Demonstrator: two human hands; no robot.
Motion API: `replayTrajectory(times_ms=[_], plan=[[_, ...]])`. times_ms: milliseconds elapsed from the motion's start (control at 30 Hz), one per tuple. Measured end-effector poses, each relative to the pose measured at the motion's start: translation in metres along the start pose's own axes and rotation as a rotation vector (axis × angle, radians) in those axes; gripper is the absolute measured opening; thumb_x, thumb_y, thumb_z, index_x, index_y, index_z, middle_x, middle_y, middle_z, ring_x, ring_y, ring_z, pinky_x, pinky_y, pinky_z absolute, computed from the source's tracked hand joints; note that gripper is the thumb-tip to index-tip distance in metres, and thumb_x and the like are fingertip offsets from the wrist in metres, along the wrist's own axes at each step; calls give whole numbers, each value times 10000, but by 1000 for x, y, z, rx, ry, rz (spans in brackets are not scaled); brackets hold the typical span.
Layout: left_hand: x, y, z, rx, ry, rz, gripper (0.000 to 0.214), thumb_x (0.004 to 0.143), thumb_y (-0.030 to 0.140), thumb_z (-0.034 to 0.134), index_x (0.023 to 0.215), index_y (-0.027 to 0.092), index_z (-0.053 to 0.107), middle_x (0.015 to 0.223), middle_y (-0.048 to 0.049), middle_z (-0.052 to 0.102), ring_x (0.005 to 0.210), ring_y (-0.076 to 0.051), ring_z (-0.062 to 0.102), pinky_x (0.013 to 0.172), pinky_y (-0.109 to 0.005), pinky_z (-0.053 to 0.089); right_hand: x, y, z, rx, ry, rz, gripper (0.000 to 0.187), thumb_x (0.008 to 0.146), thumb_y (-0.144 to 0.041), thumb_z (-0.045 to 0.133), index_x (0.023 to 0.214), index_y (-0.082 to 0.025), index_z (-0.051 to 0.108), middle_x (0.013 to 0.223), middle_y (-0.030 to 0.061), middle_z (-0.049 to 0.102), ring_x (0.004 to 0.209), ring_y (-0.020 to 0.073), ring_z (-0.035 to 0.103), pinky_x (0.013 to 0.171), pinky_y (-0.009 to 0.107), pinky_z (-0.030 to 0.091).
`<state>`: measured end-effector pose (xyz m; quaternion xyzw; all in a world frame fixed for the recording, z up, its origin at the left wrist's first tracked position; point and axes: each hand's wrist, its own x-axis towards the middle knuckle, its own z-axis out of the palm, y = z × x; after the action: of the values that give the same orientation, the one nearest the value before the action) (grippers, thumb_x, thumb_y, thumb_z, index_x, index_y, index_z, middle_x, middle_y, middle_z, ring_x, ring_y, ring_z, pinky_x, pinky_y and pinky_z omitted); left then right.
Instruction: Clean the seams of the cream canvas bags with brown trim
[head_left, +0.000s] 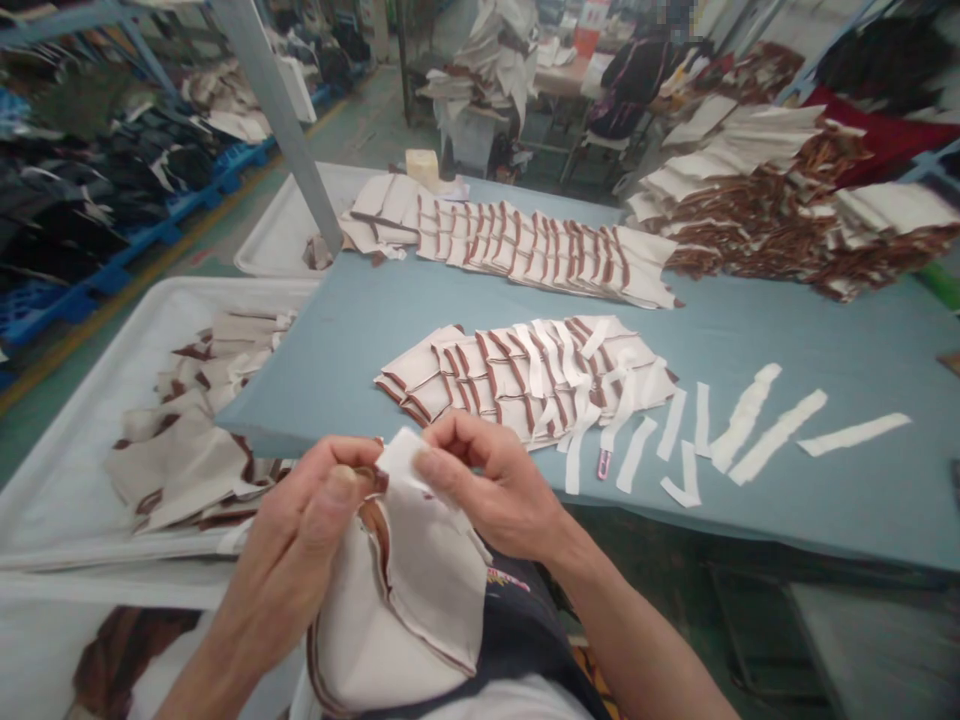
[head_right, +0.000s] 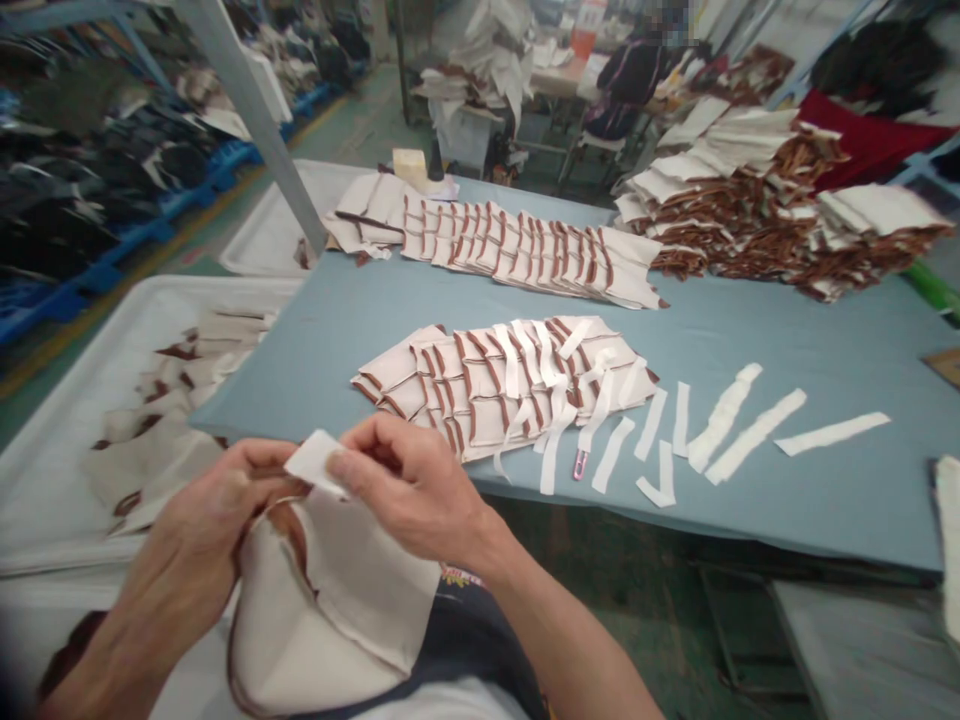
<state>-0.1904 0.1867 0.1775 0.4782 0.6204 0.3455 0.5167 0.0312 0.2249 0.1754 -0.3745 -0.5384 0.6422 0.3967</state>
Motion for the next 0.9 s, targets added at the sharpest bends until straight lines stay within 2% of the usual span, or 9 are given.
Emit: replayTrajectory(times_ms=[33,100,233,300,433,567,667,767,900], plan=[[2,-6,-4,-67,-17,-29,592,949,832,632,1024,250,715,681,-6,761,535,-204,674,488,-276,506,-1,-1,-3,87,-5,5,498,983,-664,780,889,-202,619,740,-39,579,627,104,461,582,243,374],[5,-16,-10,-129,-39,-68,647,975,886,524,950,259,679,638,-3,712,479,-193,605,438,-282,461,-4,0,-7,217,-27,23,555,950,-716,806,882,-210,587,723,-47,553,594,91,425,559,233,361],[7,-20,-15,12,-79,-13,707,1037,860,352,773,260,617,607,-23,676,499,-195,553,445,-293,430,-13,11,0,271,-72,105,621,901,-776,829,871,-208,579,711,-48,541,587,83,402,541,223,322],[6,-15,-16,133,-78,54,652,1052,787,406,735,256,612,637,-23,685,555,-203,575,491,-295,456,-17,20,8,283,-66,135,651,884,-811,819,850,-213,563,697,-54,534,580,81,394,544,226,320],[-2,-7,-25,333,-100,146,476,1001,644,628,745,243,655,683,12,665,637,-196,595,591,-280,470,-22,37,24,303,-53,207,689,870,-865,782,821,-223,537,674,-57,538,562,80,381,553,238,326],[-7,-4,-38,377,-209,126,413,1034,600,638,842,245,728,756,8,720,698,-198,653,637,-254,491,-26,44,30,252,-54,257,682,858,-855,794,835,-209,579,690,-46,565,606,95,423,592,245,342],[-7,0,-43,432,-254,185,380,1064,564,627,879,259,760,817,7,777,748,-197,701,696,-232,522,-27,41,34,236,-53,263,644,880,-814,794,838,-206,584,693,-46,559,624,102,443,611,249,353],[-7,8,-44,457,-197,222,354,1071,535,618,913,275,799,851,16,818,758,-196,722,730,-220,540,-29,34,41,226,-25,285,652,905,-834,736,828,-211,559,673,-49,528,610,100,417,601,247,343],[-4,18,-47,455,-88,244,350,1069,526,619,950,274,830,791,35,814,668,-181,705,669,-202,562,-31,19,52,252,57,308,633,912,-819,719,827,-218,542,633,-72,456,570,87,339,544,233,286]])
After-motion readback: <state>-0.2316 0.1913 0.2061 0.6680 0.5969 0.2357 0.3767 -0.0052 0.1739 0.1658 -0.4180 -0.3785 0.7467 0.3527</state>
